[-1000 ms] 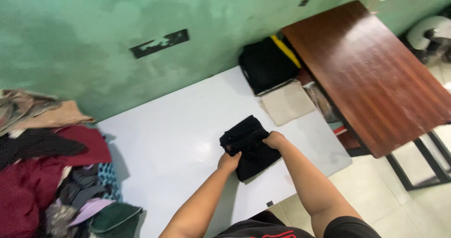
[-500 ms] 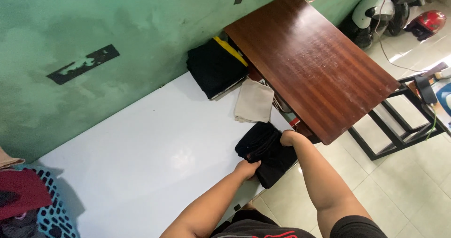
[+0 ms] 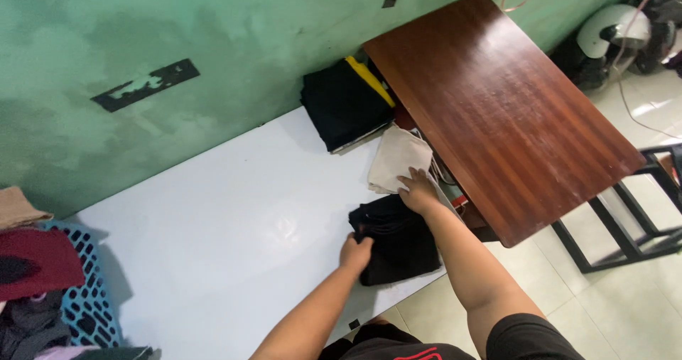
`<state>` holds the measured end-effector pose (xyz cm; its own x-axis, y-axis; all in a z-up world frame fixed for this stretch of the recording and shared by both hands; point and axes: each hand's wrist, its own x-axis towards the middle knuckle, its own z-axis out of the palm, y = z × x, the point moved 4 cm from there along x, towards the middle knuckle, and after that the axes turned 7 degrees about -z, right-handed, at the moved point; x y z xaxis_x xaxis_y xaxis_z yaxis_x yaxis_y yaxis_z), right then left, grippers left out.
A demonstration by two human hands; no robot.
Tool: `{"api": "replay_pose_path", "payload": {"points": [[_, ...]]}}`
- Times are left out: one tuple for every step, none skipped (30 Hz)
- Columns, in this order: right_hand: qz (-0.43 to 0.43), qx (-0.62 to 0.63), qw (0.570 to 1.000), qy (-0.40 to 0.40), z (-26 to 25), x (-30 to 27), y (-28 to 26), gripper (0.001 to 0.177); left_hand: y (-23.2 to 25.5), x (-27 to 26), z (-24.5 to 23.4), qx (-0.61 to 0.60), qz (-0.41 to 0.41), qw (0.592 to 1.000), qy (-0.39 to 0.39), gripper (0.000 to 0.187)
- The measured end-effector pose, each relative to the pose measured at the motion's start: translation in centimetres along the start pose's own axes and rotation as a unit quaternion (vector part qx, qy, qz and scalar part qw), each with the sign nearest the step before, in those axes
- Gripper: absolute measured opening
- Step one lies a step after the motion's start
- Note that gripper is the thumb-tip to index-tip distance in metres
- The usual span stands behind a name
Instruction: The recorder folds several items of clothing on a white surface and places them in a stack.
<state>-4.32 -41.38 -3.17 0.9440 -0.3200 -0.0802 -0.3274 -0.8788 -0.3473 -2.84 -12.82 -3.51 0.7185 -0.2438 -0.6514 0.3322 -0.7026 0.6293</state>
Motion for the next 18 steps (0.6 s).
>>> {"api": "replay_pose_path", "payload": {"points": [[-0.006, 0.0, 1.0, -0.002, 0.2, 0.2, -0.3, 0.048, -0.3, 0.7, -1.5, -0.003, -0.002, 1.0, 0.004, 0.058], [-0.006, -0.004, 1.0, 0.009, 0.3, 0.4, -0.7, 0.046, -0.8, 1.3, -3.1, -0.02, -0.008, 0.999, 0.025, 0.057], [-0.004, -0.008, 1.0, 0.021, 0.4, 0.5, -1.0, 0.045, -1.2, 1.9, -4.8, -0.036, -0.013, 0.998, 0.044, 0.056], [-0.009, -0.008, 1.0, 0.019, -1.1, 0.4, -2.6, 0.045, -1.6, 2.6, -6.4, -0.039, -0.015, 0.998, 0.048, 0.056], [0.029, -0.032, 0.999, -0.017, -2.2, 0.0, -3.9, 0.045, -2.0, 3.2, -8.0, -0.056, -0.012, 0.996, 0.069, 0.055], [0.066, -0.056, 0.995, -0.054, -3.4, -0.4, -5.1, 0.045, -2.5, 3.7, -9.7, -0.074, -0.008, 0.993, 0.09, 0.053], [0.064, -0.056, 0.995, -0.055, -4.0, -0.5, -6.0, 0.045, -2.2, 3.9, -11.0, -0.075, -0.009, 0.993, 0.091, 0.053], [0.085, -0.08, 0.989, -0.088, -4.4, -0.8, -6.6, 0.046, -2.1, 4.1, -12.5, -0.125, -0.019, 0.986, 0.105, 0.054], [0.106, -0.105, 0.981, -0.12, -4.8, -1.0, -7.3, 0.047, -2.0, 4.3, -13.9, -0.175, -0.029, 0.977, 0.117, 0.054], [0.105, -0.105, 0.982, -0.12, -4.9, -1.1, -7.7, 0.047, -1.5, 4.7, -14.6, -0.176, -0.029, 0.977, 0.118, 0.054], [0.136, -0.098, 0.976, -0.141, -4.7, -1.5, -7.8, 0.049, -1.2, 5.1, -15.1, -0.205, -0.039, 0.974, 0.091, 0.056], [0.166, -0.091, 0.969, -0.162, -4.6, -2.0, -7.9, 0.051, -0.9, 5.5, -15.6, -0.234, -0.049, 0.969, 0.064, 0.058], [0.169, -0.09, 0.968, -0.161, -4.1, -2.4, -7.8, 0.051, -0.2, 5.6, -15.9, -0.233, -0.049, 0.969, 0.062, 0.058], [0.179, -0.1, 0.957, -0.205, -3.3, -3.1, -7.6, 0.051, 0.5, 5.7, -16.0, -0.227, -0.058, 0.972, 0.033, 0.062], [0.191, -0.11, 0.944, -0.247, -2.7, -3.8, -7.2, 0.051, 1.3, 5.9, -15.9, -0.22, -0.067, 0.973, 0.003, 0.066], [0.195, -0.109, 0.943, -0.246, -3.8, -4.5, -8.5, 0.051, 2.1, 5.9, -15.6, -0.217, -0.065, 0.974, -0.001, 0.066], [0.205, -0.127, 0.921, -0.307, -4.7, -5.6, -9.6, 0.051, 2.9, 6.0, -15.4, -0.205, -0.064, 0.977, 0.001, 0.066], [0.213, -0.143, 0.894, -0.367, -5.5, -6.8, -10.6, 0.05, 3.7, 6.0, -15.0, -0.193, -0.063, 0.979, 0.002, 0.067]]}}
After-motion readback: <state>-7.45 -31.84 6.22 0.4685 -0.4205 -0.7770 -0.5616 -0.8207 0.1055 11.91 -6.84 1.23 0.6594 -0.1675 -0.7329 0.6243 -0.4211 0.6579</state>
